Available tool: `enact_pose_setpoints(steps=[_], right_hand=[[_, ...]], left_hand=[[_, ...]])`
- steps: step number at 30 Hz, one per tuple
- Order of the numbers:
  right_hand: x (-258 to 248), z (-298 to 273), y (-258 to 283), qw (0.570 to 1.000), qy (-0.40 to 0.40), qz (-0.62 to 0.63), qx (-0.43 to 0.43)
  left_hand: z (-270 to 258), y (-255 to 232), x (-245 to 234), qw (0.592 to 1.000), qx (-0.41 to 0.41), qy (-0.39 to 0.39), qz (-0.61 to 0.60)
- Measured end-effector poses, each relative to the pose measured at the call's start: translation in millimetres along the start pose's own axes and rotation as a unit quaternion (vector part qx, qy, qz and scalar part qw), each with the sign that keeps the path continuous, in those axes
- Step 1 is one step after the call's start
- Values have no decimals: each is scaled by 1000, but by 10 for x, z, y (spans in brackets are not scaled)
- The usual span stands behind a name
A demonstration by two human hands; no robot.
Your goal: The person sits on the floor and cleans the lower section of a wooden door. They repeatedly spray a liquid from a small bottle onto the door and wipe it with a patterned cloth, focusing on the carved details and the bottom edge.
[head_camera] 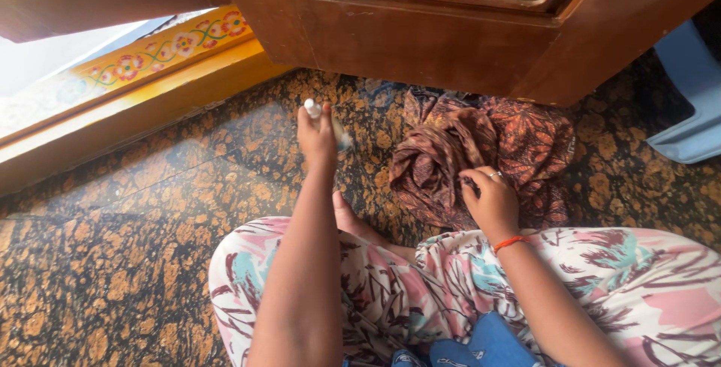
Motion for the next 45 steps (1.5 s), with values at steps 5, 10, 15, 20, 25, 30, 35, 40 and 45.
enact_pose_setpoints(steps=[5, 10, 15, 20, 25, 30, 35, 40, 45], right_hand=[[119, -26, -127, 999, 34, -27, 20], [161, -40, -181, 998, 39, -35, 17], [184, -61, -224, 998, 41, -42, 7], [226, -89, -275, 998, 40, -51, -3], [101, 0, -32, 998, -16, -60, -27], [-185, 204, 515, 982, -53, -102, -150], [-85, 389, 716, 970, -84, 189, -128], [-20, 455, 839, 839, -61, 540, -17], [-187, 355, 833, 790, -59, 609, 38]], left_hand=[[-492, -538, 89, 959, 67, 142, -235], [-1078, -886, 11, 881, 74, 318, -342], [-1228, -986, -32, 826, 44, 413, -382], [-1207, -993, -26, 837, 92, 402, -360], [-1324, -973, 95, 933, 236, 231, -143], [-1762, -1011, 240, 889, 444, 86, 69], [-2135, -957, 367, 855, 498, 137, 46], [-2323, -1017, 219, 827, 494, 265, -31], [-2493, -1171, 89, 793, 534, 284, -67]])
Point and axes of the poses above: each hand's wrist, its own z-axis towards the middle knuckle, its own x-axis out of the palm, y = z × x, the point moved 3 cm from there along z, towards the middle knuckle, and after that the axes turned 12 degrees about -x, right-handed, at the moved point
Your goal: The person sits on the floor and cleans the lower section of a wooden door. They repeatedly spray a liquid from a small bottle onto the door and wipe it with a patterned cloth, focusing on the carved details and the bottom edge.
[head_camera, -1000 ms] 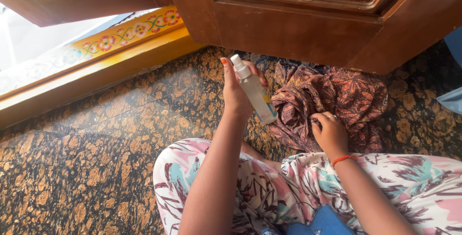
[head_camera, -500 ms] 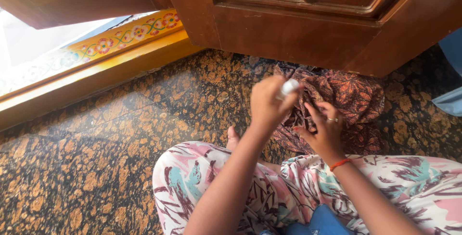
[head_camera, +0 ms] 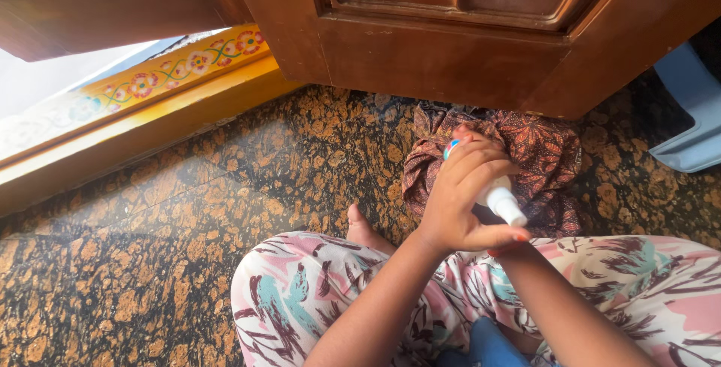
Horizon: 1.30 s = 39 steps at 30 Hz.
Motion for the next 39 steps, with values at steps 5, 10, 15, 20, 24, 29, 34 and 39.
enact_pose_setpoints(steps=[5, 10, 15, 20, 24, 29, 34, 39], right_hand=[[62, 71, 36, 997, 12, -71, -10], [308, 170, -97, 951, 69, -294, -65], [466, 258, -137, 811, 204, -537, -117], [-384, 317, -148, 723, 230, -629, -170], [-965, 183, -640, 707, 202, -675, -55], [-931, 6, -997, 665, 174, -724, -53], [-940, 53, -960, 701, 163, -692, -55], [-900, 105, -941, 703, 157, -692, -49]], left_hand=[[37, -83, -65, 1000, 18, -4, 21], [-39, 289, -84, 994, -87, -46, -48], [-62, 876, -304, 939, -226, -91, -242], [355, 1198, -400, 953, -198, -119, -194], [697, 1560, -356, 930, -272, -146, -197], [1013, 1836, -398, 922, -209, -208, 252], [1246, 1755, -469, 879, -104, -224, 407], [1414, 1590, -469, 867, -94, -235, 428]])
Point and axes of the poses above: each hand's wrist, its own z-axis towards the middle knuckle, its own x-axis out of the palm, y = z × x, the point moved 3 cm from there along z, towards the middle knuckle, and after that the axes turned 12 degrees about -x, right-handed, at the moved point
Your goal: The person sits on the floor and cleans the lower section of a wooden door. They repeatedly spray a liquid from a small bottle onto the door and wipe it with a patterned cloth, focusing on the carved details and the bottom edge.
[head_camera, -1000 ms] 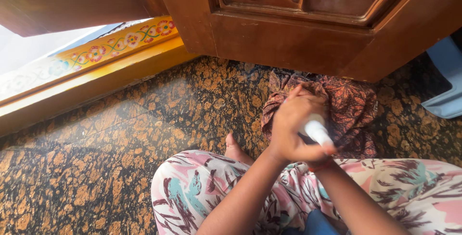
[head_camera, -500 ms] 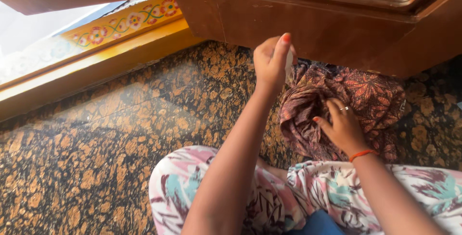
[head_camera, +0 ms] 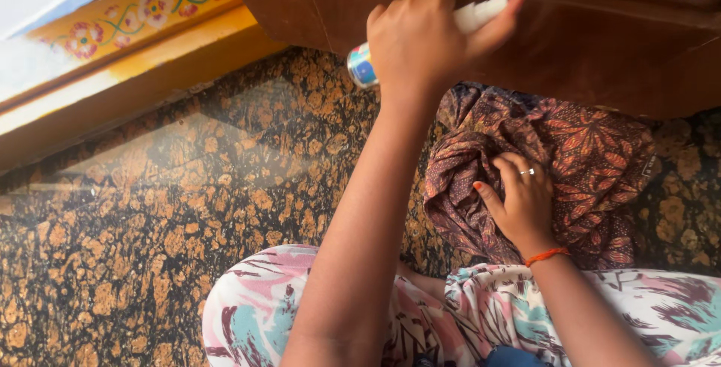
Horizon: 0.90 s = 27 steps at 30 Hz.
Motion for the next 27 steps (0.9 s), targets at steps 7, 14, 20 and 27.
enact_pose_setpoints(steps=[7, 14, 20, 27], right_hand=[[2, -14, -4, 1000, -4, 0, -6], [-1, -20, -8, 1000, -1, 3, -1], [19, -29, -23, 1000, 5, 3, 2], [27, -37, -31, 1000, 9, 0, 4]], left_hand=[[118, -71, -28, 1000, 5, 2, -6], [178, -145, -64, 999, 8, -26, -17], [151, -113, -33, 1000, 13, -18, -12], [142, -126, -28, 1000, 0, -27, -8]])
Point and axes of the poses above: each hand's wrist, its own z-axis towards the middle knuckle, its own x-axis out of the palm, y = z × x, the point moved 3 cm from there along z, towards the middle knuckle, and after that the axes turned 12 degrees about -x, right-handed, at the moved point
